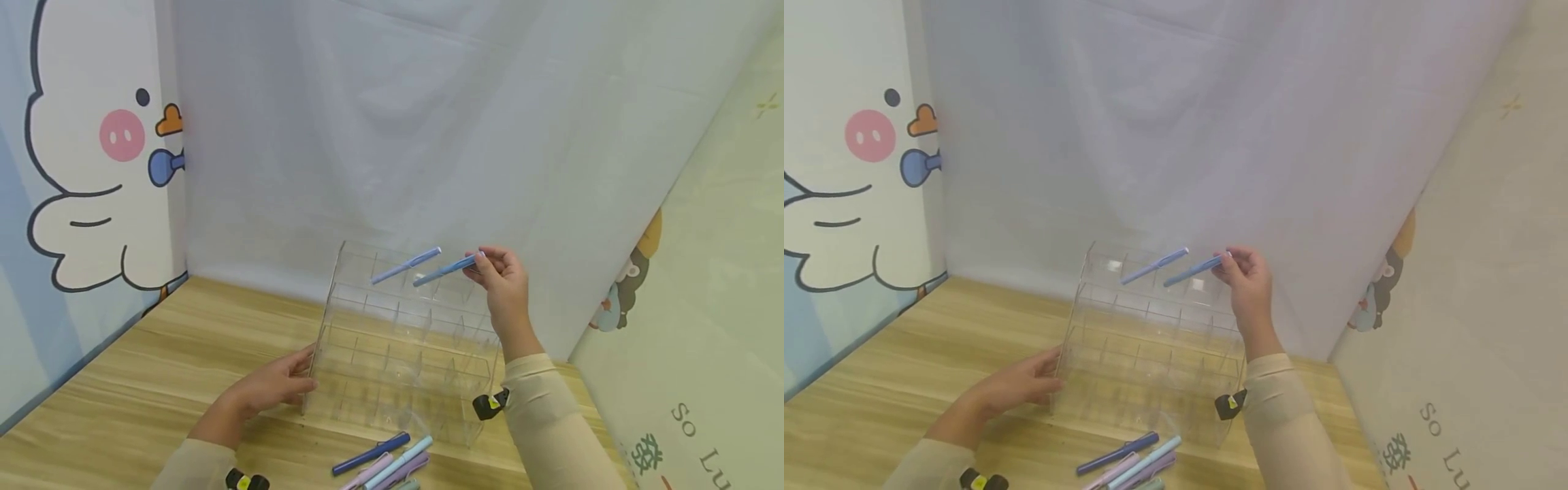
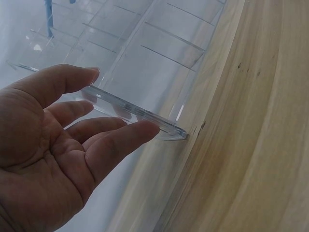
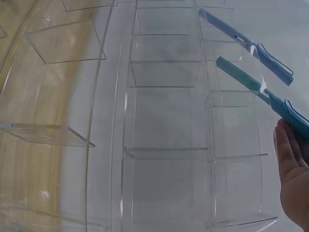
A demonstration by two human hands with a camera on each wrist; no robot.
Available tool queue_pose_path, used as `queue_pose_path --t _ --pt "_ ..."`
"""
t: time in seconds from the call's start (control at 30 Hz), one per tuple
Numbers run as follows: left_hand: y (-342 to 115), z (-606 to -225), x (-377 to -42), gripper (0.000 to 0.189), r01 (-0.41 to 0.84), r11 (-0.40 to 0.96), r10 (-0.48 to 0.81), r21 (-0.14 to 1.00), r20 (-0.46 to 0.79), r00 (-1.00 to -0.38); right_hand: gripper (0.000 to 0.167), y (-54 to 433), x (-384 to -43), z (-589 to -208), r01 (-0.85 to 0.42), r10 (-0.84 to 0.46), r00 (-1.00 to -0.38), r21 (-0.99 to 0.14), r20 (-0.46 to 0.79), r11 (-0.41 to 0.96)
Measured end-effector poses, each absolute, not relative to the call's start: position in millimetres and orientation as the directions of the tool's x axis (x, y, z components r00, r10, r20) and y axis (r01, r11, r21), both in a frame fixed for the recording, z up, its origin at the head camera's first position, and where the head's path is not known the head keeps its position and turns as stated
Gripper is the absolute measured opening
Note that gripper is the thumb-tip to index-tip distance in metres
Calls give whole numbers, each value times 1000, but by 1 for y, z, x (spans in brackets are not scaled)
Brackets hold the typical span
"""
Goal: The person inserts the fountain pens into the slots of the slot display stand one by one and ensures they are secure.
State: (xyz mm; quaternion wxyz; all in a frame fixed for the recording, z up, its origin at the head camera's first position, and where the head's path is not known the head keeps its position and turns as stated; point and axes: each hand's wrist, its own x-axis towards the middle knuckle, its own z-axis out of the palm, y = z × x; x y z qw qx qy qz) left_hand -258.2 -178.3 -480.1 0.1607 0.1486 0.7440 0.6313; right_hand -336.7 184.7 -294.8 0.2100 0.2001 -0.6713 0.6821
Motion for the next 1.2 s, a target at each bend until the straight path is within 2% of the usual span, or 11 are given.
queue_pose_path --t 0.77,1.2 --pt "-179 -479 -260 81 22 156 451 987 -51 -891 38 186 -340 -287 -469 -89 -883 -852 462 234" --pt "-178 -480 -260 82 11 186 435 983 -72 -898 40 189 -341 -284 -433 -128 -901 -852 414 294"
